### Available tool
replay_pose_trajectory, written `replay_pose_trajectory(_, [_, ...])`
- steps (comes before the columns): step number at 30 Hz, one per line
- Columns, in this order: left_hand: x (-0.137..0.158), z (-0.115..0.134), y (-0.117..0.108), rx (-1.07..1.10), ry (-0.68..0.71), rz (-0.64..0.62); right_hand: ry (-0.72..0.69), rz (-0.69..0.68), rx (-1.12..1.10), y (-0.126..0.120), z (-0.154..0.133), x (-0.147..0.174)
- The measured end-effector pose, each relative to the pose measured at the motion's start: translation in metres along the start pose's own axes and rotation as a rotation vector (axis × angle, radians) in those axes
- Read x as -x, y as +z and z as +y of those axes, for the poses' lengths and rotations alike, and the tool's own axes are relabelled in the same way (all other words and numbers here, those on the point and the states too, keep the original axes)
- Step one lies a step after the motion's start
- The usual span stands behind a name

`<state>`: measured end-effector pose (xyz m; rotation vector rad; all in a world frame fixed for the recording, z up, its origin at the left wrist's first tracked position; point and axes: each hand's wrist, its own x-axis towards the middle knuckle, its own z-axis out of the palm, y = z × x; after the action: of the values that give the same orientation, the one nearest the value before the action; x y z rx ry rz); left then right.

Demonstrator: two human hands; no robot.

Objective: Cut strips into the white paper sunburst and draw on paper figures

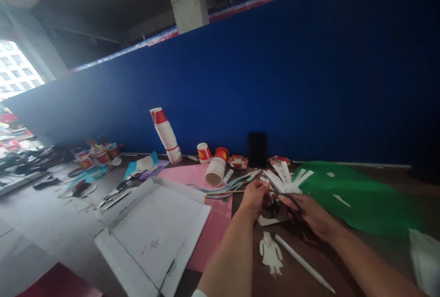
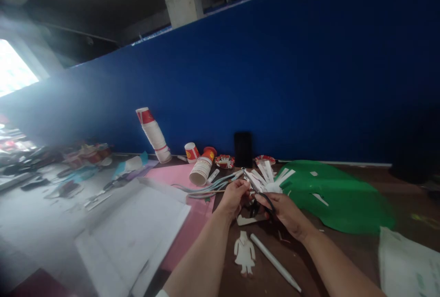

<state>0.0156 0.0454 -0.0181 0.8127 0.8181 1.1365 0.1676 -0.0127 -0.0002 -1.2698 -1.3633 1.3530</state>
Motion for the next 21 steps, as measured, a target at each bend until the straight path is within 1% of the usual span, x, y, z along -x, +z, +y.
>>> replay_pose_trajectory(6, [-0.0004, -0.0005, -0.0002, -0.004, -0.003, 0.000, -0.010, 0.002, 0.046, -0.0004, -0.0031, 0.0009])
replay_pose_trajectory(21, [-0.0006, -0.0019, -0.0014, -0.007, -0.001, 0.009, 0.005, -0.025, -0.017, -0.0040, 0.0066, -0.0053])
